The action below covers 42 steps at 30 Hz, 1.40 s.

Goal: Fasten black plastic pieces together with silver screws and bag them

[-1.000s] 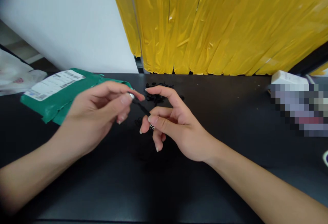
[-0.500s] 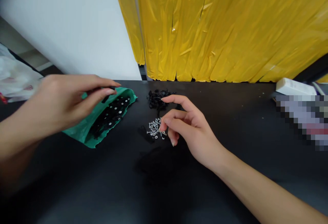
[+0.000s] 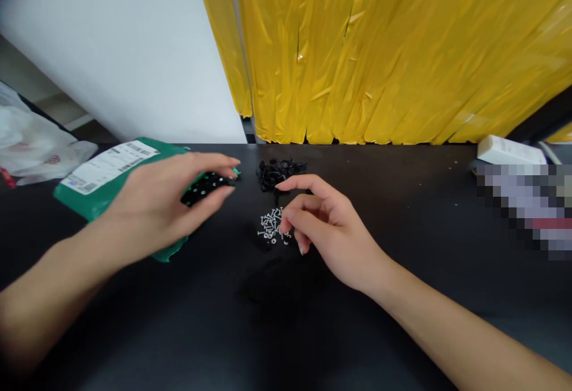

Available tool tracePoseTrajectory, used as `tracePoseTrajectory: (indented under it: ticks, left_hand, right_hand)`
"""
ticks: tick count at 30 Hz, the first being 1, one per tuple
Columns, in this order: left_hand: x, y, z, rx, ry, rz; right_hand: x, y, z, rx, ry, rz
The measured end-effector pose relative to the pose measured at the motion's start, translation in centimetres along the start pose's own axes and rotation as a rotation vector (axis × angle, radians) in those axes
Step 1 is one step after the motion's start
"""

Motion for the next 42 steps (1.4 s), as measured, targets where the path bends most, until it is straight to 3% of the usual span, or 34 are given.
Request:
tracePoseTrajectory:
  ticks: [4,7,15,22,32,42]
  left_hand:
    - [0.3,-4.0,-0.7,0.163,-0.037,-0.13]
    - [0.0,-5.4,-1.2,0.224,-0.104,-0.193]
    - [-0.1,-4.9,-1.4,0.145,-0.203,-0.211]
    - [-1.2,-4.8,-1.0,0.026,-0.199,-0.293]
    - [-1.2,-4.8,-1.4,0.128,-0.251,-0.294]
    - [-0.6,-4.5,-1.6,0.224,-0.253,-0.188]
  right_hand:
    - [0.7,0.2,-0.4,-0.06,0.03,-0.178]
    - [1.5,0.4,-0.7,-0.12,0.091,-0.308]
    - [1.1,1.6,-1.1,-0.315,0.047,-0.484]
    - [1.8,2.8,-1.6,-0.439,0.08,-0.523]
    - [2.3,3.9,-2.2,-0.635,0.127,-0.577]
    - [1.7,3.2,-1.6,-0.545,0.106,-0.691]
Point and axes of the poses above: each hand's wrist, its own z-axis towards the middle knuckle, its own x-axis out of the palm, y = z × x, the point moved 7 cm from there along z, towards the middle knuckle, and after that the axes turned 14 degrees about z, right-handed, at the moved point
